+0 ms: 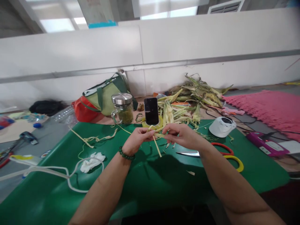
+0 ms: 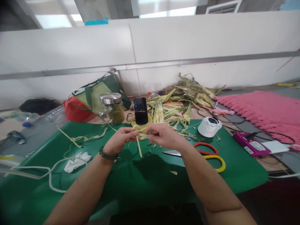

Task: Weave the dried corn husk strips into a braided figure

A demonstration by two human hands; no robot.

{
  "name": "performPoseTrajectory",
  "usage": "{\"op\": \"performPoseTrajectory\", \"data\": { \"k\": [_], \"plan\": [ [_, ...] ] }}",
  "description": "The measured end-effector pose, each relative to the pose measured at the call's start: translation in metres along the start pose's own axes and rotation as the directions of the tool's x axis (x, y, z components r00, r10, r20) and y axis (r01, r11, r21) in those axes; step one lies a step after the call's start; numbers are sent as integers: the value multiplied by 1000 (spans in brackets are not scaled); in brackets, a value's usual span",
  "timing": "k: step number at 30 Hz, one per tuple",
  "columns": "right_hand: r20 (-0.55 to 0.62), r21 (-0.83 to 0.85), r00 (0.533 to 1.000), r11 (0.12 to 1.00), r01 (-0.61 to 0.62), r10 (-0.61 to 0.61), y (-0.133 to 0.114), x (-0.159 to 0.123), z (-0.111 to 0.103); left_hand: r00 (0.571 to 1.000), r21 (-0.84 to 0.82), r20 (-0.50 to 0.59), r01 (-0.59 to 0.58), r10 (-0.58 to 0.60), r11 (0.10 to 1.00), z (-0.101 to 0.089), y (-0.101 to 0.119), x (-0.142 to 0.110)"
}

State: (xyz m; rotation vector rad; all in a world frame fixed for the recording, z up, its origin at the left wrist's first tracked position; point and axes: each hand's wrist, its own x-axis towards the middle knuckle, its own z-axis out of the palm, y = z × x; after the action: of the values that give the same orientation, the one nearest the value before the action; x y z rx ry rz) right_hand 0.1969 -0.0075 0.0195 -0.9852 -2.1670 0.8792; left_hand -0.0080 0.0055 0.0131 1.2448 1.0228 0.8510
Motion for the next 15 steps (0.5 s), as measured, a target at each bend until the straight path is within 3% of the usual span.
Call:
{"op": "performPoseTrajectory", "data": {
  "k": [4, 7, 12, 15],
  "plan": [
    [25, 204, 999, 978, -34, 29, 5, 1, -5, 997, -7, 76, 33, -32, 999, -1, -1, 0],
    [60, 296, 998, 954, -45, 28, 5, 2, -7, 998, 3, 58, 20, -20, 1000, -1, -3, 1],
    [223, 466, 971, 884, -32, -83, -4, 0, -9, 999, -4, 34, -19, 20, 1000, 0, -6, 3],
    [202, 578, 967, 816, 9, -153, -4, 1, -7, 998, -22, 56, -4, 5, 1000, 0, -4, 3]
  ]
}}
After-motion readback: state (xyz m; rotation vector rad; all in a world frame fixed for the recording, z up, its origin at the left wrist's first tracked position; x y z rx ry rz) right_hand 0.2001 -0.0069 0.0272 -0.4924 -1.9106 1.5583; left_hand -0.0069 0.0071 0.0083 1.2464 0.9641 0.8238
